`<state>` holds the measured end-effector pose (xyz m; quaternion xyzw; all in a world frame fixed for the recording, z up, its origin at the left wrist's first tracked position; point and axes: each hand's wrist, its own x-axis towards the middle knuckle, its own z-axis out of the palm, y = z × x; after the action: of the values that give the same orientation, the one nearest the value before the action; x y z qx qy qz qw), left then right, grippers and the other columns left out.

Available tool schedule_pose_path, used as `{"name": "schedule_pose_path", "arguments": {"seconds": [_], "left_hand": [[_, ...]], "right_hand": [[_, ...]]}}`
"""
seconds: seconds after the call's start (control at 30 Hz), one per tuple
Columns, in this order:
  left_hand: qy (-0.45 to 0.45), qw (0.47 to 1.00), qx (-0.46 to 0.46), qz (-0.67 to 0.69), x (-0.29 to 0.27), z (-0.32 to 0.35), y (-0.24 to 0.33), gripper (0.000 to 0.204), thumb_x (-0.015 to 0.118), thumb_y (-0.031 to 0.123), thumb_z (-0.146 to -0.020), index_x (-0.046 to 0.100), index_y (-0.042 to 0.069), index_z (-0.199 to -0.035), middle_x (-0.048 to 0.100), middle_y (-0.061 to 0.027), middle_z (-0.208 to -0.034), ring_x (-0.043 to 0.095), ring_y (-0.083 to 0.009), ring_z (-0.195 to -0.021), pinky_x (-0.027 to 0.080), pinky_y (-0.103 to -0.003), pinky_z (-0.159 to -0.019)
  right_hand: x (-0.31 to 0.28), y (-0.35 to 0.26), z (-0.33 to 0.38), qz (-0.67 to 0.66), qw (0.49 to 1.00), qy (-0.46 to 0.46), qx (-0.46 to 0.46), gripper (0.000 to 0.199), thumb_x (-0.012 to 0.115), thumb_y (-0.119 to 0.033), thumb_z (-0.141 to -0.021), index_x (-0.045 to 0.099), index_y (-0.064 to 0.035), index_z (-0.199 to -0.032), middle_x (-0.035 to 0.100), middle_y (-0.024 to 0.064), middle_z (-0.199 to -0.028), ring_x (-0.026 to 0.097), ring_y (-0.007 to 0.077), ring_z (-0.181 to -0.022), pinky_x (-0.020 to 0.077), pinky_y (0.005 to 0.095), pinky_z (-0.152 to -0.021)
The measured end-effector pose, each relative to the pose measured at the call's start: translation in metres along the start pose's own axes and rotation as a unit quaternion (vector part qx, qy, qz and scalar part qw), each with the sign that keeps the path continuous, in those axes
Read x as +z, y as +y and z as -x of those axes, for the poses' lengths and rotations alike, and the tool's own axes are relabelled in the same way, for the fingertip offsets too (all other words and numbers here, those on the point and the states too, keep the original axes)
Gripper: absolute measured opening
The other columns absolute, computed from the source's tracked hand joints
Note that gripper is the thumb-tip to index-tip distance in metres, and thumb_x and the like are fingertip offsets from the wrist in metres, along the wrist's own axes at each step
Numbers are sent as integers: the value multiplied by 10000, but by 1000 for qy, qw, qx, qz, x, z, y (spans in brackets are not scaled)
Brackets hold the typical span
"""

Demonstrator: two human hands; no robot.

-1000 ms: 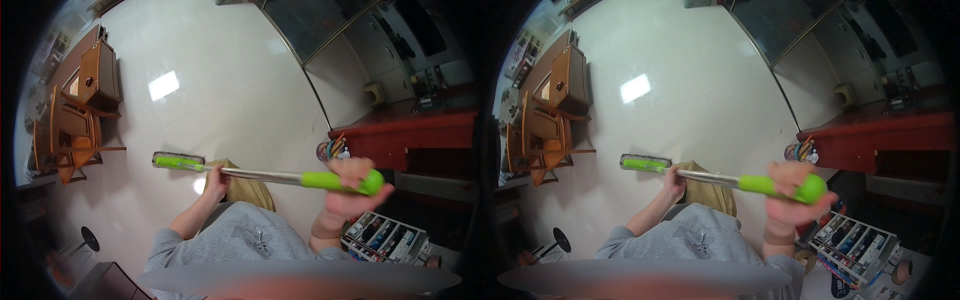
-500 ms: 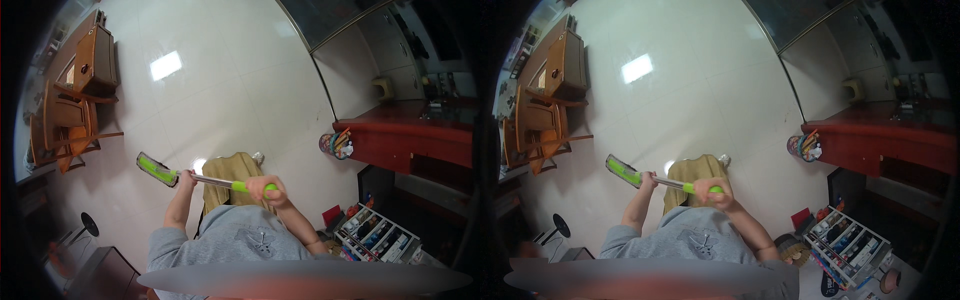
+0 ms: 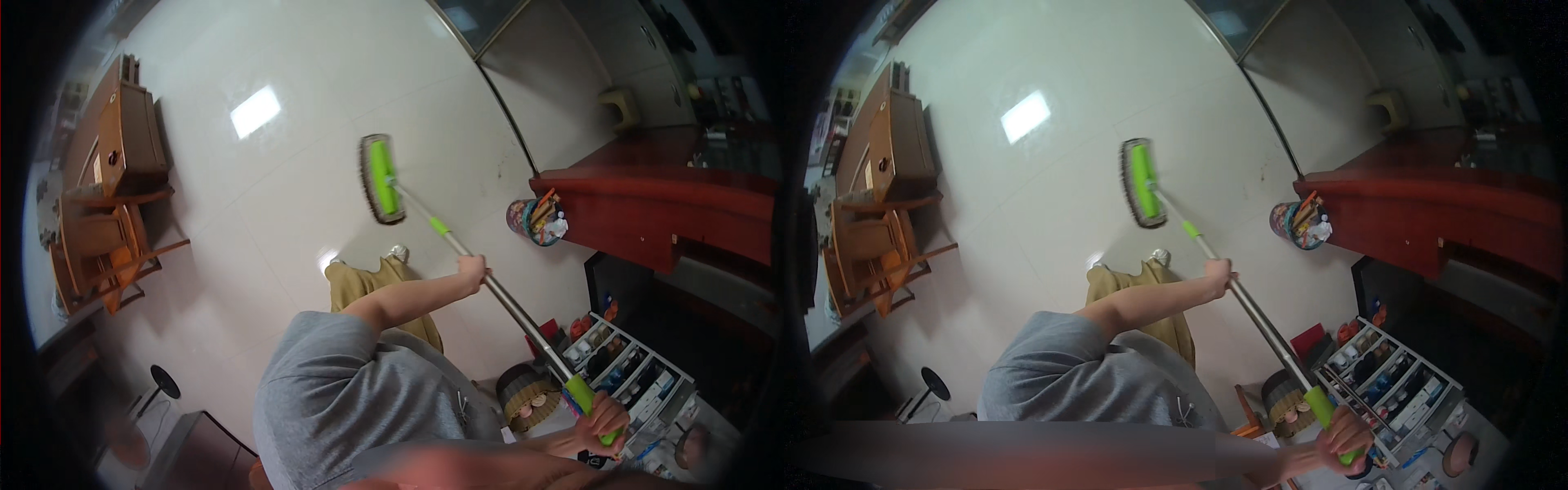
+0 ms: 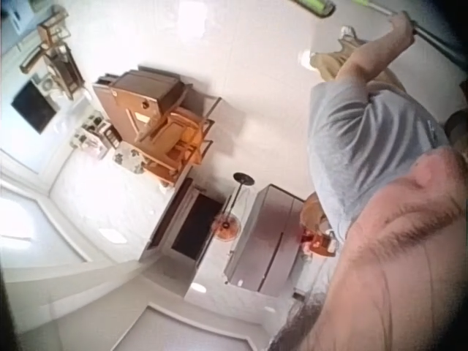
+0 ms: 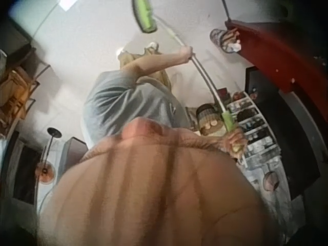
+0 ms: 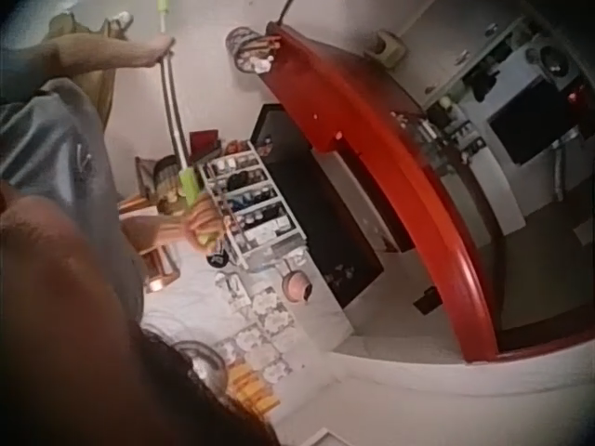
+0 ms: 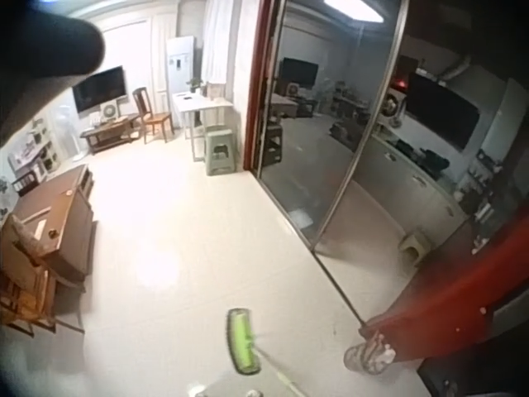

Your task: Mopping the tile floor in a living area and bathroom.

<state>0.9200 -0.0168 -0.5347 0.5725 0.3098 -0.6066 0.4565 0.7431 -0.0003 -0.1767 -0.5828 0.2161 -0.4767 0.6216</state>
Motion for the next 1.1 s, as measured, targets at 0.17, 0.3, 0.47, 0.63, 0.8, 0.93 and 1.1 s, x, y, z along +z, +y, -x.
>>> {"name": "schedule_pose_path", "arguments": {"seconds": [0.17,0.3,0.47,0.63,0.8,0.93,1.1], "left_hand": [[-114,992,18,-54,103,-27,10,197,457,82,-798,466,-62,-932,548,-140,-771,586,-205,-546,480,-309,-418],[-143,989,25,-14,134,-61,30,136,447,83,-800,482,-38,-851,538,-124,-707,557,-190,-508,468,-300,-405],[-251,949,-42,187,122,22,25,63,415,52,-797,444,28,-747,469,-79,-599,498,-184,-484,478,-309,-458],[-265,913,-112,289,46,93,51,33,443,30,-773,411,35,-781,480,-84,-663,515,-201,-599,499,-328,-607],[-212,883,-31,417,-61,96,115,143,474,25,-737,365,40,-829,466,-105,-731,494,-211,-642,464,-353,-664],[-148,818,96,547,-208,72,174,95,466,68,-734,390,29,-695,470,-120,-676,491,-217,-603,481,-339,-611],[-99,750,168,632,-393,68,258,145,443,128,-791,383,90,-664,438,-25,-549,477,-163,-512,455,-282,-490]], "right_hand": [[-2,15,2,117,984,96,-94,345,479,-349,-758,401,-108,-524,421,1,-411,404,121,-377,291,309,-448],[-2,28,-25,173,976,-74,-107,333,472,-361,-752,479,-83,-568,506,24,-477,509,153,-436,401,341,-501],[-59,-27,-79,75,880,-450,-130,289,529,-306,-788,563,-64,-634,575,43,-550,567,193,-478,469,357,-583],[-3,-20,-146,-84,812,-565,-119,280,524,-276,-793,570,-56,-624,583,49,-558,574,198,-480,485,348,-574],[89,-11,-205,-203,716,-661,-93,275,518,-245,-797,577,-48,-615,590,55,-567,581,202,-481,502,339,-565],[215,56,-216,-319,717,-619,-24,213,548,-178,-740,592,14,-660,593,92,-596,595,223,-511,507,340,-558],[415,129,-178,-406,675,-615,49,307,492,-270,-726,542,-17,-559,545,80,-508,538,199,-448,447,312,-481]]}}
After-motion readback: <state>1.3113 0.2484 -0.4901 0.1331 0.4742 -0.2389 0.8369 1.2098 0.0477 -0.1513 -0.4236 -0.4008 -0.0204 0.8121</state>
